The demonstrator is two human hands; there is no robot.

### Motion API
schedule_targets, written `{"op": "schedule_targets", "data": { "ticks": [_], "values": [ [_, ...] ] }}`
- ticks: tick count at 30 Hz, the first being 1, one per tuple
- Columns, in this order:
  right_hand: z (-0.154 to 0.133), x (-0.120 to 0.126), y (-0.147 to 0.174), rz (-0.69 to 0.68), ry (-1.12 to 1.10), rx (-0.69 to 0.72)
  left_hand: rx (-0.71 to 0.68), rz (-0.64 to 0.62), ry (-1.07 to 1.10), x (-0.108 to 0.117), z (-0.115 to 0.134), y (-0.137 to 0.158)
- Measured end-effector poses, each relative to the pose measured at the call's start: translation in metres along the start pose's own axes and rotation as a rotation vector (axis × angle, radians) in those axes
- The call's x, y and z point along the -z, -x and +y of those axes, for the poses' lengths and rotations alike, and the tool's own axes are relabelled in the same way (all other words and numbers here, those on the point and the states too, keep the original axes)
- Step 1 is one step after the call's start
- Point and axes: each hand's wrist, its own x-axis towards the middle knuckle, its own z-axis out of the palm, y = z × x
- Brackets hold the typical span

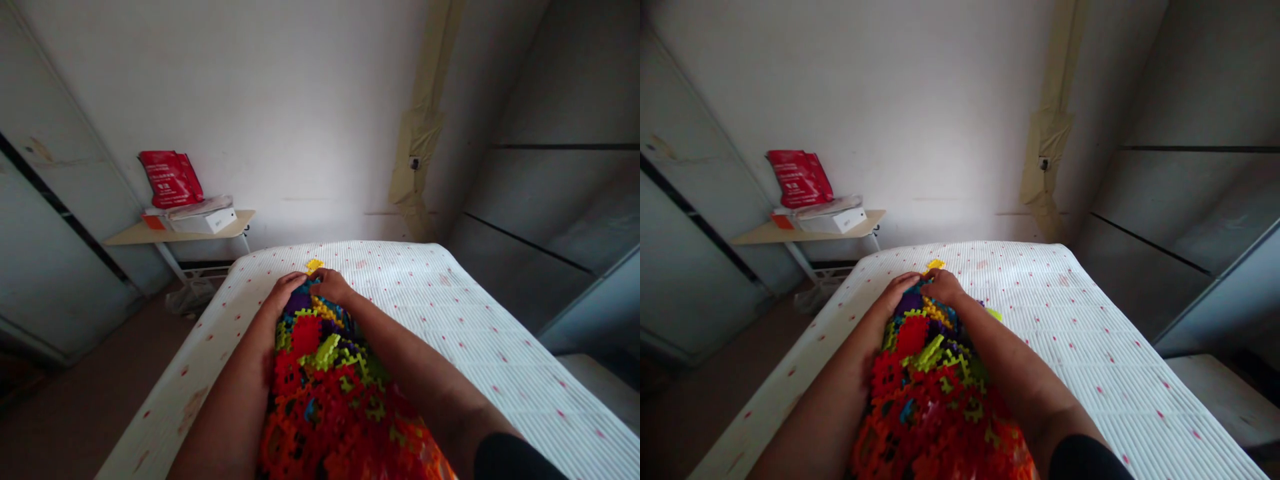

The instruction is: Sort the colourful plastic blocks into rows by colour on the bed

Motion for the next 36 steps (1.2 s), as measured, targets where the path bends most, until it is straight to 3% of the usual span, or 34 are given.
{"op": "schedule_targets", "data": {
  "ticks": [13, 22, 28, 33, 36],
  "values": [
    [-0.044, 0.007, 0.105, 0.057, 0.141, 0.298, -0.007, -0.218, 0.089, 0.020, 0.033, 0.041],
    [-0.057, -0.001, 0.175, 0.045, 0.229, 0.499, -0.019, -0.478, 0.106, 0.025, 0.046, 0.058],
    [-0.051, -0.008, 0.216, 0.038, 0.230, 0.648, 0.019, -0.536, 0.204, 0.022, 0.052, 0.068],
    [-0.032, 0.010, 0.238, 0.111, 0.169, 0.779, 0.073, -0.517, 0.239, 0.018, 0.042, 0.080],
    [-0.006, 0.025, 0.248, 0.160, 0.178, 0.734, 0.085, -0.475, 0.236, 0.017, 0.041, 0.089]
  ]
}}
